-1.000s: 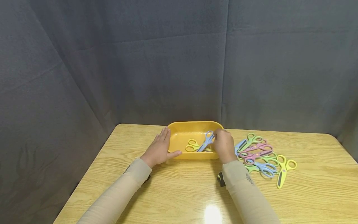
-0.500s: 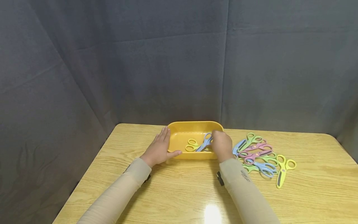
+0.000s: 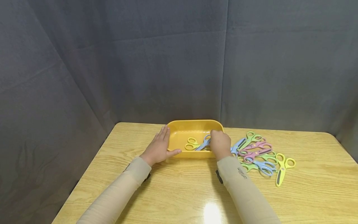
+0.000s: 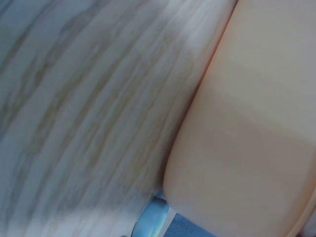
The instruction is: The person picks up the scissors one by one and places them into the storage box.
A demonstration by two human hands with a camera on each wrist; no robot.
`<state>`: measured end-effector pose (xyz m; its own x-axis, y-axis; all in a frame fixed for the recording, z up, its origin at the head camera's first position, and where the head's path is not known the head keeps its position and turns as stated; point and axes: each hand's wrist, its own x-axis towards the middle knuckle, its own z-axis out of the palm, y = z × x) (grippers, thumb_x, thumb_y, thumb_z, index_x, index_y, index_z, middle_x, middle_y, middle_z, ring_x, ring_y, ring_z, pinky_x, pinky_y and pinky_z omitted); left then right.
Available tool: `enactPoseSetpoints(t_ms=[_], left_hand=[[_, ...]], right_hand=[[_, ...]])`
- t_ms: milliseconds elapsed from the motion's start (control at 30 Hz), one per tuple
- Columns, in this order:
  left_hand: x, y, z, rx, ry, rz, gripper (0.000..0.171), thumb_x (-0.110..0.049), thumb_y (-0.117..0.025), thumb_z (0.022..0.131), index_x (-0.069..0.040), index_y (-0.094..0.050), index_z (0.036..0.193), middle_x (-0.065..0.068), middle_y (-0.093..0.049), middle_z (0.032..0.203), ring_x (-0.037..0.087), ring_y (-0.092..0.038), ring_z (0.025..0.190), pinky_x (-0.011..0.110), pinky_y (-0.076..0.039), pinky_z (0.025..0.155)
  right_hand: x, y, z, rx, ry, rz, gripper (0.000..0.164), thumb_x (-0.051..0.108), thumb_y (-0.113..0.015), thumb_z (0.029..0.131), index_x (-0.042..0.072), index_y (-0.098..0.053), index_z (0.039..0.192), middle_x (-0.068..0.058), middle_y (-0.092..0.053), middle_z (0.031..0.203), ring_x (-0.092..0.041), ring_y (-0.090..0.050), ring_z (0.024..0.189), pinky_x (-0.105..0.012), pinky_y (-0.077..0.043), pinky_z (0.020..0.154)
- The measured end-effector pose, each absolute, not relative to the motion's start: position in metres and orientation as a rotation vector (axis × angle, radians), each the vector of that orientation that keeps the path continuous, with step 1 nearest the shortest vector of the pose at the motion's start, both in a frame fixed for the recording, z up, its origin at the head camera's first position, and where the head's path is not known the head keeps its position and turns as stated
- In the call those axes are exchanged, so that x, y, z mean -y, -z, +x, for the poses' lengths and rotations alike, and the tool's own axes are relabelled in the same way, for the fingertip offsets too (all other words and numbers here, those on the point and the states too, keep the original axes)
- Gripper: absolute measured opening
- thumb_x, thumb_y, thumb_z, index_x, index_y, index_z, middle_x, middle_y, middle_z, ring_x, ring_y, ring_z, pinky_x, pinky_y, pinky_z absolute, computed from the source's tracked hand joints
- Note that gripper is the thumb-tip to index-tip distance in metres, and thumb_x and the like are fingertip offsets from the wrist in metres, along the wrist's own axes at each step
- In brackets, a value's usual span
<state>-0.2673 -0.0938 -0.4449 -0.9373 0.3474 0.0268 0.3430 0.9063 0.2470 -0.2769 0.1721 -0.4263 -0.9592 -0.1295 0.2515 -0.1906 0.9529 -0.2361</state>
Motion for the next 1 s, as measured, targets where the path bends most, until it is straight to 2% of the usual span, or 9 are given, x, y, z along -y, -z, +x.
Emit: enactPoseSetpoints(t_ms=[267,500,667,1000], left_hand=[[0.0925,0.4407,-0.2658,-3.052,-0.389,0.553,0.116,-0.078,-0.052,0.089,0.004,-0.009,0.160,0.018,-0.003,0.169,0.029,-0.001,0.156,0.045,-0.011,0.124],[0.0934,0.4418,-0.2661,-3.042,-0.369,0.544,0.116,-0.079,-0.049,0.089,0.003,-0.007,0.161,0.017,-0.001,0.169,0.030,0.000,0.156,0.046,-0.010,0.124],[0.0936,0.4422,-0.2663,-3.044,-0.374,0.542,0.117,-0.079,-0.049,0.089,0.002,-0.007,0.161,0.017,0.000,0.169,0.029,0.000,0.156,0.045,-0.009,0.125],[0.0930,0.4438,-0.2667,-3.040,-0.398,0.546,0.117,-0.080,-0.049,0.089,0.002,-0.006,0.161,0.016,0.001,0.169,0.029,0.001,0.156,0.045,-0.009,0.124]], right_hand=[[-0.1725,0.4251,-0.2788,2.925,-0.338,0.225,0.008,-0.006,-0.069,0.083,0.002,-0.068,0.082,-0.019,-0.072,0.080,-0.040,-0.067,0.070,-0.054,-0.054,0.060],[-0.1707,0.4260,-0.2793,2.944,-0.311,0.224,0.014,-0.008,-0.062,0.086,0.003,-0.066,0.078,-0.018,-0.071,0.077,-0.039,-0.067,0.067,-0.054,-0.054,0.057],[-0.1695,0.4251,-0.2800,2.975,-0.277,0.227,0.014,-0.007,-0.060,0.089,0.002,-0.068,0.081,-0.020,-0.071,0.080,-0.041,-0.069,0.071,-0.054,-0.055,0.058],[-0.1686,0.4241,-0.2812,3.002,-0.270,0.227,0.008,-0.004,-0.066,0.087,0.001,-0.070,0.084,-0.016,-0.072,0.079,-0.036,-0.068,0.069,-0.052,-0.055,0.058]])
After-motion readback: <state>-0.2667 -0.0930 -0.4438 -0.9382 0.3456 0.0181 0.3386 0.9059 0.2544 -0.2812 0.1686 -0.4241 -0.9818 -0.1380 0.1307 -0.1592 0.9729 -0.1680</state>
